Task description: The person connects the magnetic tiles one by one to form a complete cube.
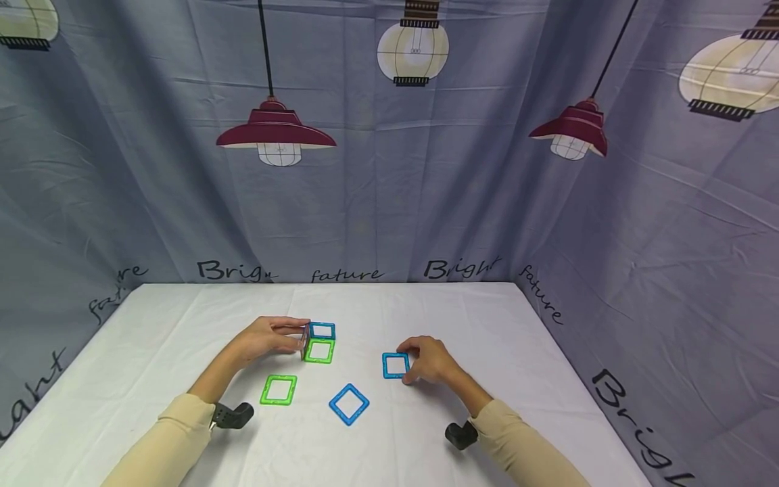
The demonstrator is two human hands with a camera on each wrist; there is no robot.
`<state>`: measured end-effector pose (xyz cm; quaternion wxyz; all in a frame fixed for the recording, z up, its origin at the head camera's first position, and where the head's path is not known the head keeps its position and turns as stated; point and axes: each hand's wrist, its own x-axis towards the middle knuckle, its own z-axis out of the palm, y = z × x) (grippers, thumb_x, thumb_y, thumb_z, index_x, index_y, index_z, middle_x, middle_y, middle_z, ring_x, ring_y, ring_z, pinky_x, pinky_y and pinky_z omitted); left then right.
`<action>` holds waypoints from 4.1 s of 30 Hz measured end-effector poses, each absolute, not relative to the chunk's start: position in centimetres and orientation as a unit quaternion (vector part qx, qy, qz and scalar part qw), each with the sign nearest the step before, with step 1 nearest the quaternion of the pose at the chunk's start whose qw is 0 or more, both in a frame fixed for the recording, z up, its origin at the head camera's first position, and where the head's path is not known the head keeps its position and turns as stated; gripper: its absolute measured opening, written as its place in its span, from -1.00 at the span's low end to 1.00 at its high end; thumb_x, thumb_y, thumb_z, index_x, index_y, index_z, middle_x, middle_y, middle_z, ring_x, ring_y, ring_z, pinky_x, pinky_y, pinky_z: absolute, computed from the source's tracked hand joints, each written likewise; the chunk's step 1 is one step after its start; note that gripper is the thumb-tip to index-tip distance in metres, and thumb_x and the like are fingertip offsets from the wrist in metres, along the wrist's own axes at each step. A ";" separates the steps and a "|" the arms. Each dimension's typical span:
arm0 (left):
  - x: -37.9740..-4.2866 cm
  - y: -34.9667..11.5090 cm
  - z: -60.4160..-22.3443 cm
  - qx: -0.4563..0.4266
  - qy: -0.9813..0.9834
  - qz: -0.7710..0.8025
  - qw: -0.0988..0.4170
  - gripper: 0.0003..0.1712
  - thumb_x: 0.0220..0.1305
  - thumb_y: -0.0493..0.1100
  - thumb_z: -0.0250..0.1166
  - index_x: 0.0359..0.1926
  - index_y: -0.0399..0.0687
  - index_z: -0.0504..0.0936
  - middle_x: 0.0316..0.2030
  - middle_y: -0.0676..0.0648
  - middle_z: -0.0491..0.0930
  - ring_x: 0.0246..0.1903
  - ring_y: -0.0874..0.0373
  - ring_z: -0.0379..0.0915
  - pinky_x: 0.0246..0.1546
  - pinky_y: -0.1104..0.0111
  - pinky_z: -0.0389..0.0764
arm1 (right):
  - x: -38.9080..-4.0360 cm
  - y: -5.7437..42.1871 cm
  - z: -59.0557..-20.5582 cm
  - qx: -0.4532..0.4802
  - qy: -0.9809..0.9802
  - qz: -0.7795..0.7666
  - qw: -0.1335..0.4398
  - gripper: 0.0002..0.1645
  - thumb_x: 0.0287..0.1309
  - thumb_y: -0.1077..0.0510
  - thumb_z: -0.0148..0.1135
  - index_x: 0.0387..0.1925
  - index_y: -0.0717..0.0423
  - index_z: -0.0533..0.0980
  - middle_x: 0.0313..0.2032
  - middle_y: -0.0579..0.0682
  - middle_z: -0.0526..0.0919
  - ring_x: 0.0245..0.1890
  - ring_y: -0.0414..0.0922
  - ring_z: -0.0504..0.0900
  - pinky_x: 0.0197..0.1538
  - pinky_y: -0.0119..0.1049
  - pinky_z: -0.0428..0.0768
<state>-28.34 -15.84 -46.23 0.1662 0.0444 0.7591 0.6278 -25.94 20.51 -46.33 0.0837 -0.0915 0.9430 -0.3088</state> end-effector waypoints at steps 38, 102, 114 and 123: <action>-28.4 -15.9 -46.3 0.018 0.768 0.619 0.165 -0.35 0.08 -0.32 0.51 0.26 -0.09 0.63 0.22 -0.18 0.62 0.08 0.05 0.66 0.00 0.20 0.70 | -28.1 12.5 -47.0 -0.155 0.944 -0.288 0.035 -0.41 -0.25 0.16 0.69 -0.06 0.12 0.70 -0.14 -0.01 0.74 -0.12 -0.07 0.59 0.10 -0.07 0.59; -28.3 -15.8 -46.6 0.019 0.752 0.637 0.168 -0.37 0.13 -0.34 0.48 0.27 -0.15 0.60 0.24 -0.20 0.60 0.12 -0.01 0.64 0.01 0.17 0.69 | -27.4 10.9 -45.5 -0.122 0.931 -0.340 0.056 -0.31 -0.26 0.30 0.66 0.03 0.18 0.61 -0.08 0.08 0.69 -0.08 0.00 0.57 0.08 -0.06 0.59; -28.4 -15.9 -46.7 0.016 0.753 0.636 0.170 -0.36 0.12 -0.32 0.50 0.27 -0.13 0.61 0.25 -0.21 0.59 0.12 0.00 0.64 0.01 0.18 0.69 | -27.7 10.0 -44.0 -0.112 0.899 -0.417 0.073 -0.34 -0.19 0.31 0.62 0.06 0.16 0.61 -0.04 0.04 0.71 -0.05 0.00 0.62 0.02 -0.13 0.62; -28.3 -15.7 -46.6 0.010 0.755 0.633 0.171 -0.38 0.14 -0.32 0.48 0.26 -0.13 0.61 0.24 -0.22 0.60 0.07 0.04 0.66 0.00 0.17 0.70 | -27.9 8.7 -44.0 -0.101 0.887 -0.444 0.074 -0.34 -0.20 0.32 0.62 0.04 0.20 0.58 -0.03 0.09 0.69 -0.05 0.02 0.62 0.05 -0.12 0.63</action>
